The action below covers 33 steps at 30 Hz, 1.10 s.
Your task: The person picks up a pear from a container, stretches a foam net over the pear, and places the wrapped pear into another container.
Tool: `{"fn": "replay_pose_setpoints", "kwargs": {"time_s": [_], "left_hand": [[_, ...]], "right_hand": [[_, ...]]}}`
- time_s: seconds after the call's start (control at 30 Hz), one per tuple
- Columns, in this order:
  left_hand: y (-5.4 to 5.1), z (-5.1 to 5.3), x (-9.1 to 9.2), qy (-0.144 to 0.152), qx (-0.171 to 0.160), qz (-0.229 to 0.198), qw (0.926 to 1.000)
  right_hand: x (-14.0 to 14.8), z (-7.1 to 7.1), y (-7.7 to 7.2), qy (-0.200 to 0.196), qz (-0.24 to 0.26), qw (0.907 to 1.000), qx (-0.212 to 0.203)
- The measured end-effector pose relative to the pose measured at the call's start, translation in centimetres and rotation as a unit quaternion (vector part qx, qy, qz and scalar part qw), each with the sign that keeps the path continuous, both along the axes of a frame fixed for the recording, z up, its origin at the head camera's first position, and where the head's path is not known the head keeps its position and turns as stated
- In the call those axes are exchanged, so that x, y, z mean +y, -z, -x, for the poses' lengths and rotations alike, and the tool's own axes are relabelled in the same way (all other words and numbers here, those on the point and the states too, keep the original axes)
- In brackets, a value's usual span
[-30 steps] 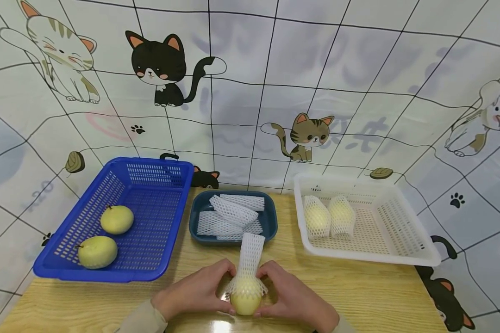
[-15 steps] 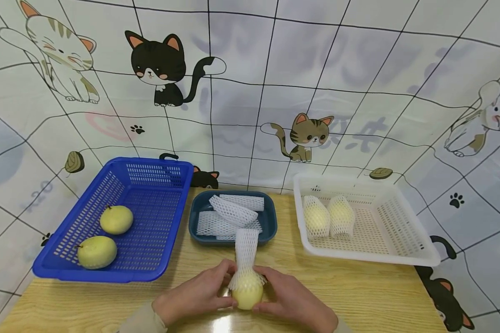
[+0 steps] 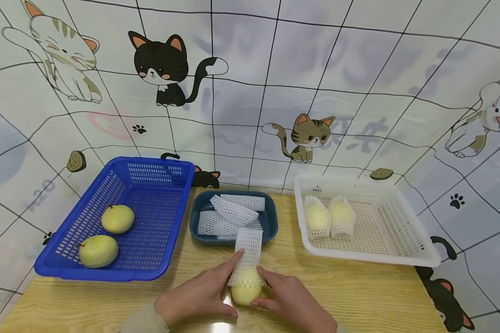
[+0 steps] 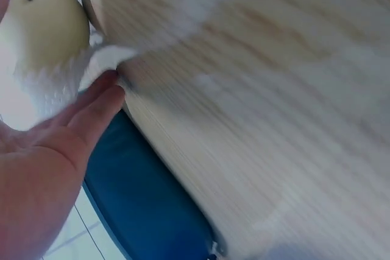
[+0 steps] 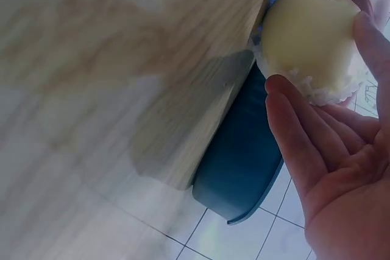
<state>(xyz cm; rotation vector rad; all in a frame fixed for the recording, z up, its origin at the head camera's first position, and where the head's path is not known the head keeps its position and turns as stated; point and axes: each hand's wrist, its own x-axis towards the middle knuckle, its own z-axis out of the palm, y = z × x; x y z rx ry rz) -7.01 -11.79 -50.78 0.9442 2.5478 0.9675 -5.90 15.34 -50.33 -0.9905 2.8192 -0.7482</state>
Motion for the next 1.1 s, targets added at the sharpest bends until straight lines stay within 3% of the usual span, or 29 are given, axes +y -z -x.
{"fn": "replay_pose_setpoints", "kwargs": {"time_s": [0.23,0.43,0.53,0.77,0.97,1.1], "left_hand": [[0.1,-0.1,1.0,0.018,0.014,-0.004,0.9997],[0.3,-0.2,0.9,0.036,0.036,-0.013,0.9986],[0.4,-0.2,0.8,0.041,0.040,-0.028,0.9980],[1.0,-0.1,0.7,0.037,0.028,-0.068,0.9966],[0.8,-0.5,0.7,0.008,0.032,-0.084,0.9959],[0.9,-0.7,0.8,-0.014,0.037,-0.091,0.9950]], "right_hand": [[-0.1,0.0,0.2,0.021,0.015,0.9990,-0.037],[-0.6,0.1,0.6,0.018,0.042,0.9944,-0.095],[-0.8,0.1,0.8,0.008,0.049,0.9931,-0.106],[-0.9,0.2,1.1,-0.034,0.071,0.9937,-0.080],[-0.9,-0.1,1.1,-0.034,0.094,0.9948,-0.018],[-1.0,-0.4,0.9,-0.023,0.113,0.9934,0.002]]}}
